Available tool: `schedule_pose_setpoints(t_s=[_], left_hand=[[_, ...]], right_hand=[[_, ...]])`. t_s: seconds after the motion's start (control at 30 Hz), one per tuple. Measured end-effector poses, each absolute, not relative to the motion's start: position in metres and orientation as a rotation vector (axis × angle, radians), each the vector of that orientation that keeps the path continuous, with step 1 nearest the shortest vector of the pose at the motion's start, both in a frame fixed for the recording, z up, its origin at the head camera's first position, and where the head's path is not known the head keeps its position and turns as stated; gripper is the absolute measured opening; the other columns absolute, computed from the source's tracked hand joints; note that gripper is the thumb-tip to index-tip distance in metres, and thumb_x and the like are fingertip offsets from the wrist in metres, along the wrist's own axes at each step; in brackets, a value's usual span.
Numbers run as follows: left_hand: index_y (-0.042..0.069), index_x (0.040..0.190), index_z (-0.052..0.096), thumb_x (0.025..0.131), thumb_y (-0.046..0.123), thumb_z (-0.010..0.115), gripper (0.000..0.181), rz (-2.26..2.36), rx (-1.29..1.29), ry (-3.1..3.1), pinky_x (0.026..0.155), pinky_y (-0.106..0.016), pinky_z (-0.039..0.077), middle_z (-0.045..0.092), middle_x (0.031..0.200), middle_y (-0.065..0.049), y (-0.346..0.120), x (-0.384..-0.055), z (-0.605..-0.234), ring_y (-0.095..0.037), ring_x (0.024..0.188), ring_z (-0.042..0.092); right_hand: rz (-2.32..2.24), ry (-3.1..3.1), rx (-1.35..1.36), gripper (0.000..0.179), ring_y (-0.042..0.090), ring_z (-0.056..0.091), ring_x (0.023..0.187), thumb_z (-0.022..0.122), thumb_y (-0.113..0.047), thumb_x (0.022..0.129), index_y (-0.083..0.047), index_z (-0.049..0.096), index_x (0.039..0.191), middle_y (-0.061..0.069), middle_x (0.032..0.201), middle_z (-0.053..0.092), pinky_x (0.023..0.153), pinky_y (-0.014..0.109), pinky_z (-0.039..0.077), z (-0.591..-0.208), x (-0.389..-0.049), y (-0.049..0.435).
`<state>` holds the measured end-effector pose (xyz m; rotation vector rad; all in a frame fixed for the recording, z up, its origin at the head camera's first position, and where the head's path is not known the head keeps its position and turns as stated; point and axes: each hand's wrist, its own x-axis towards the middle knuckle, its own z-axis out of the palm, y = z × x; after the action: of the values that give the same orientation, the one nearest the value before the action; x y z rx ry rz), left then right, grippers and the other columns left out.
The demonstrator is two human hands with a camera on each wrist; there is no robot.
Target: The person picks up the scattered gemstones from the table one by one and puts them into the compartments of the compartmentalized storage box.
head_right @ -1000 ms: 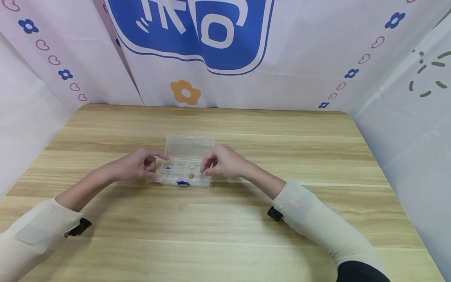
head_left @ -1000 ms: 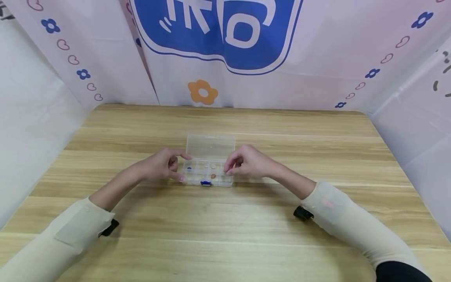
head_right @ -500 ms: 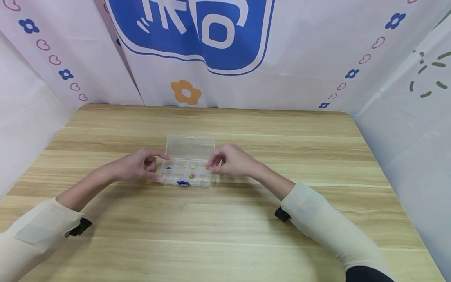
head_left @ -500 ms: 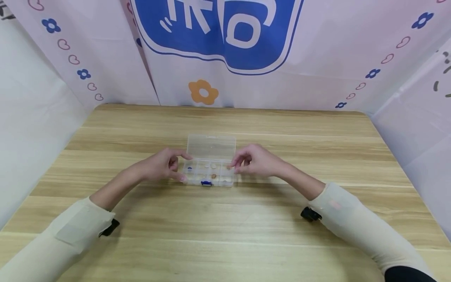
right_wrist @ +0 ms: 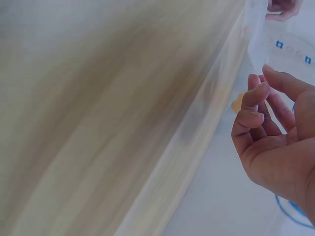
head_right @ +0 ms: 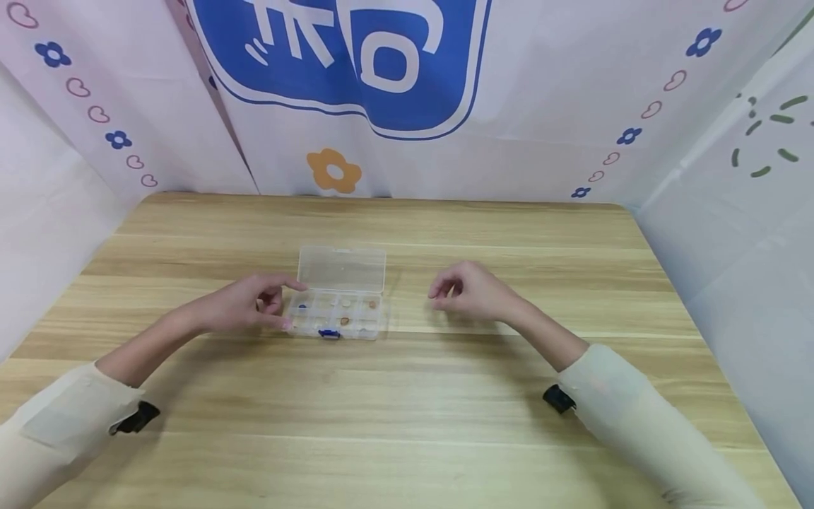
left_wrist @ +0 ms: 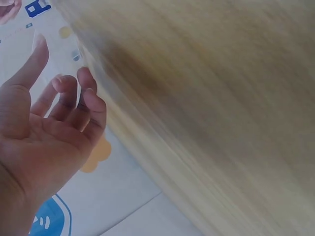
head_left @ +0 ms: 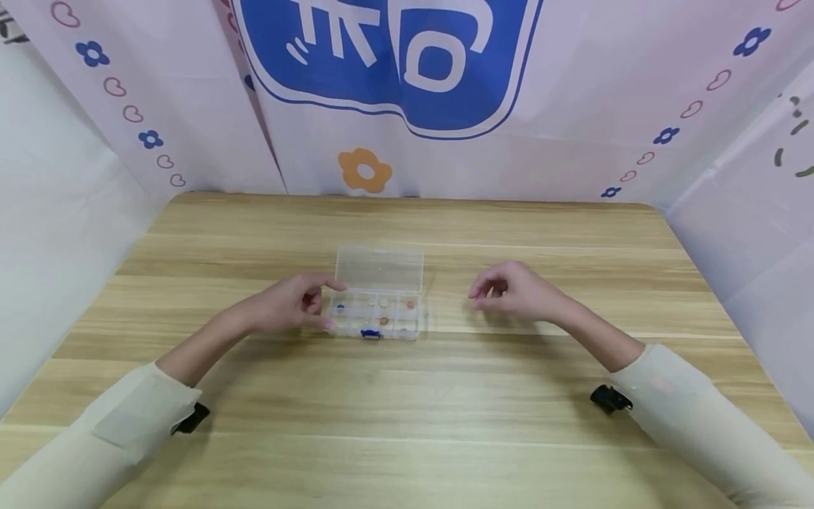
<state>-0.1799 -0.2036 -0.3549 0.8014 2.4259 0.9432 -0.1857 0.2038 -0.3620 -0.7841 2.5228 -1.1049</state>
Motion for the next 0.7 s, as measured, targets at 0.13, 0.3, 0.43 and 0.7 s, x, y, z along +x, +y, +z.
schedule_pose_setpoints(t_s=[0.13,0.3,0.43,0.7], left_hand=[[-0.008,0.143,0.053,0.09,0.011,0.082,0.063,0.938,0.827,2.425,0.065,-0.025,0.044,0.051,0.07,0.001,-0.206,-0.181,-0.359,-0.012,0.065,0.046],[-0.008,0.147,0.049,0.091,0.008,0.08,0.066,0.96,0.849,2.415,0.07,-0.026,0.048,0.054,0.074,0.0,-0.208,-0.181,-0.362,-0.013,0.071,0.05],[-0.007,0.15,0.047,0.091,0.009,0.079,0.069,0.999,0.868,2.421,0.07,-0.026,0.049,0.056,0.077,0.001,-0.209,-0.18,-0.364,-0.013,0.074,0.052],[-0.003,0.137,0.063,0.098,0.009,0.072,0.041,1.007,0.843,2.682,0.065,-0.026,0.051,0.064,0.081,-0.003,-0.221,-0.171,-0.355,-0.014,0.072,0.057]], right_hand=[[-1.092,2.563,-0.737,0.007,0.017,0.057,0.076,0.077,-0.007,0.093,-0.002,0.077,0.098,0.003,0.092,0.073,0.067,0.025,0.048,-0.363,-0.185,0.22],[-1.104,2.581,-0.69,0.007,0.015,0.056,0.072,0.077,-0.005,0.093,-0.001,0.077,0.099,0.005,0.093,0.074,0.063,0.024,0.047,-0.363,-0.181,0.239],[-1.103,2.617,-0.685,0.01,0.015,0.059,0.076,0.076,-0.003,0.093,0.001,0.076,0.102,0.005,0.094,0.073,0.066,0.023,0.05,-0.365,-0.179,0.251],[-0.982,2.748,-0.642,0.009,0.014,0.061,0.08,0.072,-0.01,0.098,-0.003,0.077,0.099,0.002,0.089,0.071,0.07,0.025,0.051,-0.366,-0.173,0.277]])
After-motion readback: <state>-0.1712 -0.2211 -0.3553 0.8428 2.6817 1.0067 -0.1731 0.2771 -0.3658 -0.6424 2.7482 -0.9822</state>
